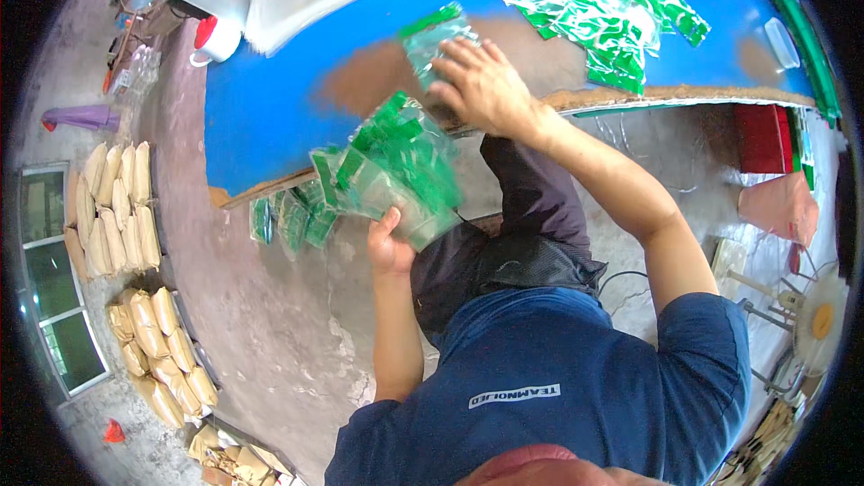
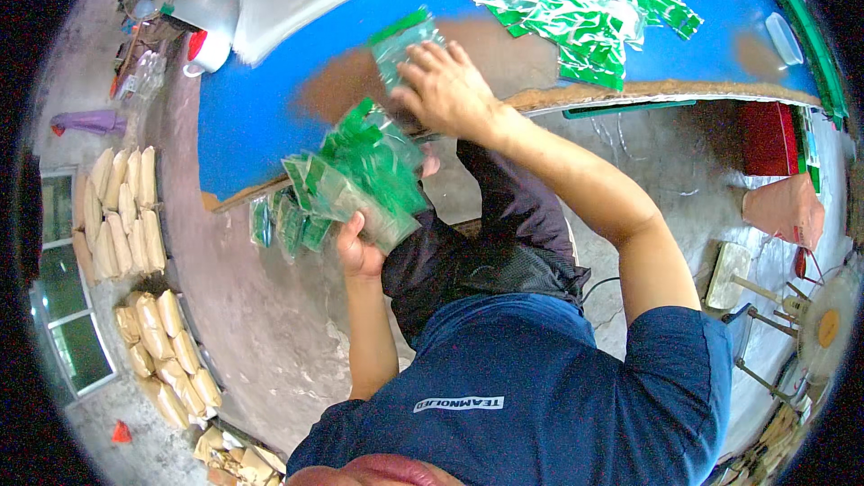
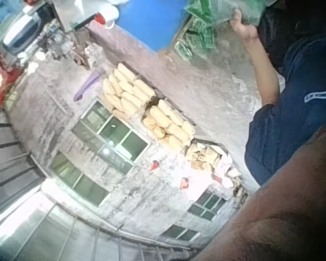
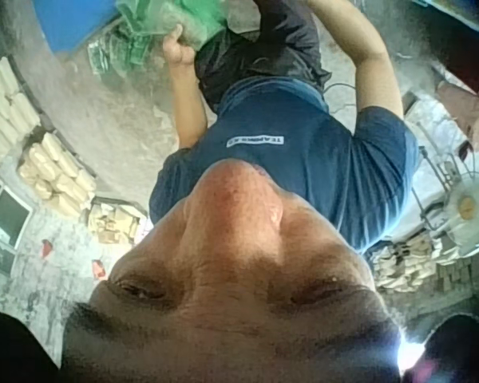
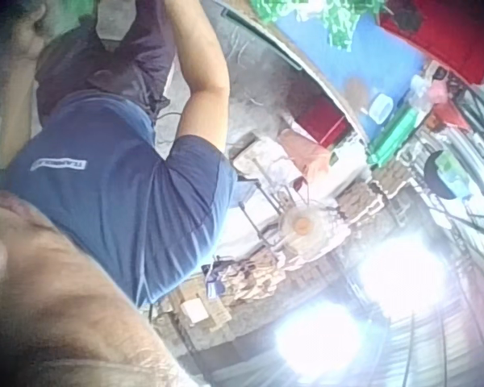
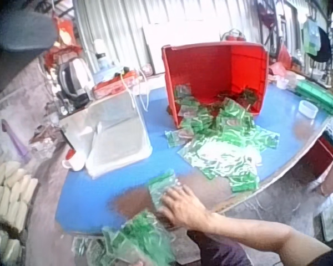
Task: Organizing and stacking green plastic bags on a work table.
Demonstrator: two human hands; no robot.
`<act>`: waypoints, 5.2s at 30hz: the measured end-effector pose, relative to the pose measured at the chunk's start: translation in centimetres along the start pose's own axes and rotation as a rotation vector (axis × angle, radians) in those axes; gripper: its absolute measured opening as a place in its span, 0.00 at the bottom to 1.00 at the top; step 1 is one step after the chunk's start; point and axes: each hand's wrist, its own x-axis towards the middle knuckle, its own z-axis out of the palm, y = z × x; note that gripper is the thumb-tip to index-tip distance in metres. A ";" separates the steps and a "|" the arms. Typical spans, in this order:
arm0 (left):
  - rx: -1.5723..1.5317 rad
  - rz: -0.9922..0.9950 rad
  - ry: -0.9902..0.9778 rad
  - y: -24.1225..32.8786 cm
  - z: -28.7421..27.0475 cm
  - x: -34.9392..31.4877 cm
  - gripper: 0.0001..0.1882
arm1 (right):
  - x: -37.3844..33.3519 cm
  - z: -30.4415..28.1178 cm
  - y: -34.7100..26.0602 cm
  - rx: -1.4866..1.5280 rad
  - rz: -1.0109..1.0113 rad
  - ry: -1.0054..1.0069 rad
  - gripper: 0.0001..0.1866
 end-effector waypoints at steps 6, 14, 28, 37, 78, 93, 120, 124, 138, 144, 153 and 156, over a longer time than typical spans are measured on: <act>-0.145 -0.029 -0.036 0.0 -1.6 0.9 0.31 | -1.5 0.5 0.4 0.158 -0.089 -0.070 0.21; 0.065 -0.049 -0.065 -0.7 3.7 2.2 0.34 | 7.0 -1.1 12.3 -0.455 0.418 0.206 0.28; -0.053 -0.105 0.009 -0.7 0.8 2.4 0.31 | 0.9 -5.4 6.1 -0.131 0.537 0.187 0.29; 0.093 -0.178 -0.024 -1.0 2.0 1.7 0.31 | -3.8 -4.7 1.5 0.329 -0.029 -0.123 0.33; 0.222 -0.022 0.017 9.3 2.9 3.1 0.28 | 1.0 -3.2 7.2 -0.247 0.458 -0.044 0.27; 0.785 0.638 -0.470 5.0 11.5 15.6 0.58 | 3.0 -0.6 2.8 0.774 0.226 0.017 0.44; 0.714 0.507 -0.522 6.6 12.0 14.1 0.42 | 5.0 -3.9 0.2 0.772 0.014 0.040 0.47; 0.806 0.483 -0.475 4.7 11.2 14.2 0.47 | 3.6 -0.8 0.8 0.775 0.259 -0.055 0.52; 0.917 0.527 -0.511 4.4 10.3 12.5 0.62 | 2.4 -2.8 2.6 1.178 0.308 -0.026 0.50; 0.964 0.527 -0.589 4.5 10.6 12.7 0.72 | 2.5 -2.6 2.3 1.053 0.380 -0.155 0.48; 1.032 0.532 -0.534 4.6 8.2 14.1 0.51 | 2.8 -1.5 1.8 1.223 0.444 -0.141 0.42; 0.938 0.442 -0.519 4.5 7.6 14.5 0.46 | 3.0 -2.6 1.9 1.095 0.394 -0.171 0.45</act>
